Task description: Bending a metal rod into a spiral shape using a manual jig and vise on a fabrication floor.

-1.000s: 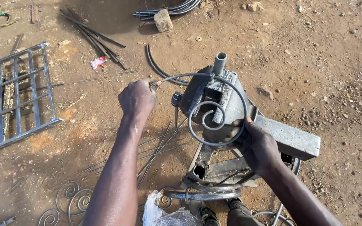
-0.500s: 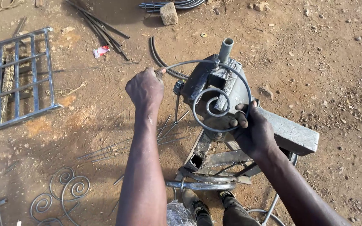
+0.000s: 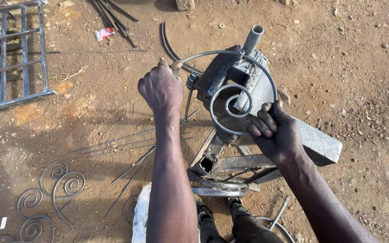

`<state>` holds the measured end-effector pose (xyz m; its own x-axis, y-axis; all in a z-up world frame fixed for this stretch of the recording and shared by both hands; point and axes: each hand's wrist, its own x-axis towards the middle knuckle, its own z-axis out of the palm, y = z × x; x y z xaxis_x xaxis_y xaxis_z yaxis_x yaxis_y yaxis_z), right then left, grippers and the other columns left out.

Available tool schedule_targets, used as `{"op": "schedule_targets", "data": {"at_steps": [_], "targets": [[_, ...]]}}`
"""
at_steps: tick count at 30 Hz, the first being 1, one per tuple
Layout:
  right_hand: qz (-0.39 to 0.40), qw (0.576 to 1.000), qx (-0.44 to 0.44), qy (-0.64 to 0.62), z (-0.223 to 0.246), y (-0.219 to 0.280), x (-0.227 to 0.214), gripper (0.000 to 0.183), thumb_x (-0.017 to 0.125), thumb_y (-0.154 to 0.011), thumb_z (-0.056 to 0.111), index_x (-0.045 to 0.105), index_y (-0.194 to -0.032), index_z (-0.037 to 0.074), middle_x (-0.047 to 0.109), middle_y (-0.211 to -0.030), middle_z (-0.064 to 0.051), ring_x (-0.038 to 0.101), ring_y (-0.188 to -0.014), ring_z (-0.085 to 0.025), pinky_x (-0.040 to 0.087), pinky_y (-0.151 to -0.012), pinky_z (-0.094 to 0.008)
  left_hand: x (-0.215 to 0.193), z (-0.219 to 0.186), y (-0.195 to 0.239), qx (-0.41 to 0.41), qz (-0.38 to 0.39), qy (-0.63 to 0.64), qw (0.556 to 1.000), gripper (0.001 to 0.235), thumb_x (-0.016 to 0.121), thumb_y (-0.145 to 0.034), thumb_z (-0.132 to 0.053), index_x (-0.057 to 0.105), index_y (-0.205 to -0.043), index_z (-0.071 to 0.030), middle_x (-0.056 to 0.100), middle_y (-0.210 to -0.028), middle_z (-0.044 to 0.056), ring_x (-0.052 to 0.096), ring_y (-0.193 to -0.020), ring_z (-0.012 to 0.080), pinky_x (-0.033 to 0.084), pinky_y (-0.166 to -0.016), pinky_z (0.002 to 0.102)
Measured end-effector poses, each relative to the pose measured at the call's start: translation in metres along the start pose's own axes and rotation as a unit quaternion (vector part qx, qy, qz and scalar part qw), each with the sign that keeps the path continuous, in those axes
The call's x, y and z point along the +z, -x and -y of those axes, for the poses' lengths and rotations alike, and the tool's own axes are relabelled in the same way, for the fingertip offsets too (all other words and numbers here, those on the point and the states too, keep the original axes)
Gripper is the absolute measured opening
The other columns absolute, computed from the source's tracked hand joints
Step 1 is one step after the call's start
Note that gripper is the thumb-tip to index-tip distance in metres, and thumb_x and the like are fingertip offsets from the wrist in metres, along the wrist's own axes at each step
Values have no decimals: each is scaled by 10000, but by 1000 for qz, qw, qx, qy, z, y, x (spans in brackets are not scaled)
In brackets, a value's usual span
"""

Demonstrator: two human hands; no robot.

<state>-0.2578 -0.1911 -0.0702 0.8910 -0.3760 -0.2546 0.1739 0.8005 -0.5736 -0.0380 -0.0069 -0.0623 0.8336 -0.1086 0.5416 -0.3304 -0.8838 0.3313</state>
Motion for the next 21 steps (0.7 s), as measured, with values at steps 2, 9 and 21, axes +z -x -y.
{"op": "schedule_targets", "data": {"at_steps": [2,9,21], "targets": [[-5,1000,1,-6,0,-4,-3,390,318,-1147,363,556,-991,97,289,-534,78,337,-433,-89,401,-577,-289,4,1,0,-1,-6,-2,1000,421,639,-964,-495,730,-815,-112,688,-622,94,743,-677,314,526,-697,461],[28,999,20,-25,-2,-11,-18,361,341,-1145,363,546,-998,104,284,-574,84,350,-475,-94,400,-614,-296,-8,-4,3,-7,20,-4,1000,395,620,-984,-447,717,-822,-100,683,-601,95,737,-641,308,529,-681,443],[9,996,70,47,21,-22,-28,359,409,-1134,390,569,-1141,69,279,-683,80,383,-611,-117,452,-748,-361,-10,6,-9,-71,230,65,968,469,534,-1024,-526,709,-919,-105,757,-809,165,761,-874,402,569,-802,526]]}}
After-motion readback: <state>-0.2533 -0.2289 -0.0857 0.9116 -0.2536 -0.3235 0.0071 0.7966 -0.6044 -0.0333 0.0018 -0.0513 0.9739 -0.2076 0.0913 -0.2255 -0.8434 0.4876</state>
